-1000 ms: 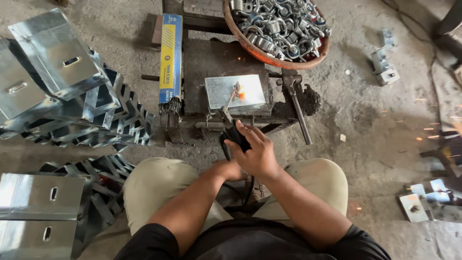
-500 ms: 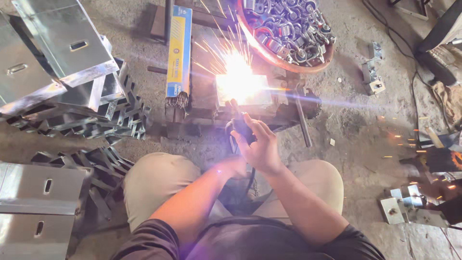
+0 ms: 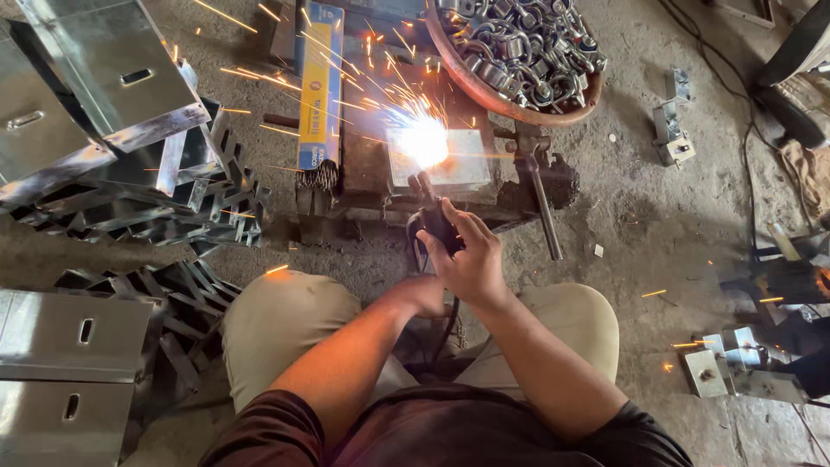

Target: The person repeatedly picks up small metal plates and metal rings, places them on a workbench, and welds them together using a handheld welding torch. After welding, the person stacks the finished units on the floor.

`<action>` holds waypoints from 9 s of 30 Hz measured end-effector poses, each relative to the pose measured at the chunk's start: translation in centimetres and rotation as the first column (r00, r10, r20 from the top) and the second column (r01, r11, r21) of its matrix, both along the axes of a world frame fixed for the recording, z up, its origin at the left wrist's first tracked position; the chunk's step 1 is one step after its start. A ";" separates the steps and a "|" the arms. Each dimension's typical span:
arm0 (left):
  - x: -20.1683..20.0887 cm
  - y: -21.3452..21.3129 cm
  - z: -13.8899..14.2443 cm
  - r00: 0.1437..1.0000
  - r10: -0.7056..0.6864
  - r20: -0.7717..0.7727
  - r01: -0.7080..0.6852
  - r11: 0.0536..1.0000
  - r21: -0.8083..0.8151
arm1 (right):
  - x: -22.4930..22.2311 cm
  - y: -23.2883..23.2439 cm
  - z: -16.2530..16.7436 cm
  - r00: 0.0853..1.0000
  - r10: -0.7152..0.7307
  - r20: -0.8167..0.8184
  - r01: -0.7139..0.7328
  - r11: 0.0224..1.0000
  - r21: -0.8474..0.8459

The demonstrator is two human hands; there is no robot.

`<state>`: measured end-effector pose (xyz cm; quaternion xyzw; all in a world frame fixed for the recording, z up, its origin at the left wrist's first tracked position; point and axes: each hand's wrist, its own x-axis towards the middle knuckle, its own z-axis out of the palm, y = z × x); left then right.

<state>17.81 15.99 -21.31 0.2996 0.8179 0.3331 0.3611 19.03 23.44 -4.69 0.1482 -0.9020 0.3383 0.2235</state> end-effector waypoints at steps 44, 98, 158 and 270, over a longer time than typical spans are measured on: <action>-0.4 0.8 -1.2 0.999 -0.026 -0.043 0.029 0.997 0.067 | -0.3 0.6 -0.4 1.000 -0.005 0.014 0.006 1.000 -0.014; -0.1 18.3 34.0 0.143 -0.587 -0.797 0.941 0.330 -0.073 | 35.2 42.8 -17.8 0.500 -0.289 0.816 0.765 -0.293 -0.573; 6.4 -39.0 10.8 0.074 0.764 -0.641 -0.996 0.023 -0.088 | -4.9 14.7 -10.3 0.890 0.078 0.449 0.393 0.367 -0.843; -14.5 -4.8 9.9 0.147 0.647 -0.748 -0.290 0.751 0.593 | -2.1 17.1 -3.8 0.691 -0.448 0.568 0.500 0.863 0.072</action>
